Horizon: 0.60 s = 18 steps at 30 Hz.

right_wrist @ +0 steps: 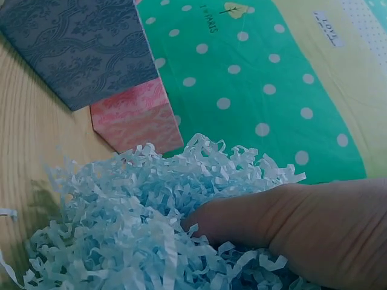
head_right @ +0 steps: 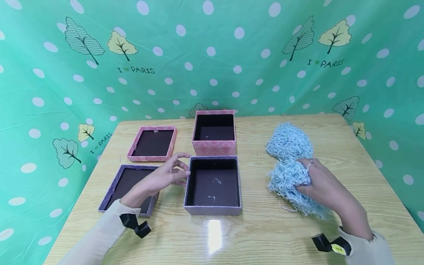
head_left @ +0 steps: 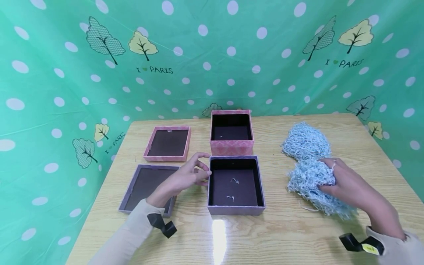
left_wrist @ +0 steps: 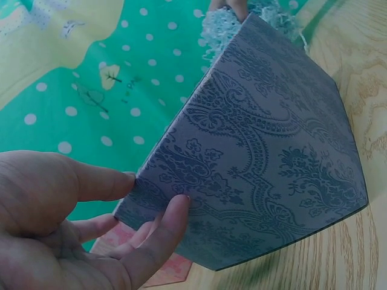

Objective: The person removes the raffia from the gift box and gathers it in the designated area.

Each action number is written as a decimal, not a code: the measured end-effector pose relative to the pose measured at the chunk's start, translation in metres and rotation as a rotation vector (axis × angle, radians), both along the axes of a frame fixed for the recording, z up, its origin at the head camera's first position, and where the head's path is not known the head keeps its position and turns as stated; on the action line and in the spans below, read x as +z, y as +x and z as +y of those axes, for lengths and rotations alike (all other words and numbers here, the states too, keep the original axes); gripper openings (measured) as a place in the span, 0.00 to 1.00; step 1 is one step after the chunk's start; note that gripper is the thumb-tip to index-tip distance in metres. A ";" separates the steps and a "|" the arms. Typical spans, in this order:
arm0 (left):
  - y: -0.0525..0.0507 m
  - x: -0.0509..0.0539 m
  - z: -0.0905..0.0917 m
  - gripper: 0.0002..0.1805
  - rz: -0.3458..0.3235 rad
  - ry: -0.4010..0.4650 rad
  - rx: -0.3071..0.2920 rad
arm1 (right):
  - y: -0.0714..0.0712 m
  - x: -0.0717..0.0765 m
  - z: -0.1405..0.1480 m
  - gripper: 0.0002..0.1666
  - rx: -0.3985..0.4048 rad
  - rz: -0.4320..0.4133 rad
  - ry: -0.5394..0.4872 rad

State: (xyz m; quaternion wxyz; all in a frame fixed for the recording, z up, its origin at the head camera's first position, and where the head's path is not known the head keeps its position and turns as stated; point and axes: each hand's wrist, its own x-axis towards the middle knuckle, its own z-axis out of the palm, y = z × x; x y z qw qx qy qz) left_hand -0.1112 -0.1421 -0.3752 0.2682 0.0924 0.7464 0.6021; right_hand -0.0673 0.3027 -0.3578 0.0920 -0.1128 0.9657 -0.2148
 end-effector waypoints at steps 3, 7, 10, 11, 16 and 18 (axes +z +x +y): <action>0.000 0.000 0.000 0.29 -0.003 -0.001 0.001 | 0.002 -0.006 0.002 0.51 -0.008 -0.014 0.017; 0.000 -0.001 0.000 0.29 -0.005 -0.001 0.004 | 0.002 -0.014 0.003 0.51 -0.018 -0.039 0.037; 0.000 -0.001 0.000 0.29 -0.005 0.000 0.008 | 0.002 -0.020 0.003 0.50 -0.030 -0.053 0.051; 0.000 -0.001 0.000 0.29 -0.002 0.000 0.007 | 0.003 -0.022 0.003 0.51 -0.036 -0.060 0.056; 0.001 0.000 0.000 0.29 0.002 0.006 0.006 | 0.004 -0.028 0.004 0.52 -0.051 -0.080 0.079; 0.001 0.000 0.000 0.29 0.002 0.007 0.006 | 0.005 -0.029 0.004 0.52 -0.058 -0.088 0.082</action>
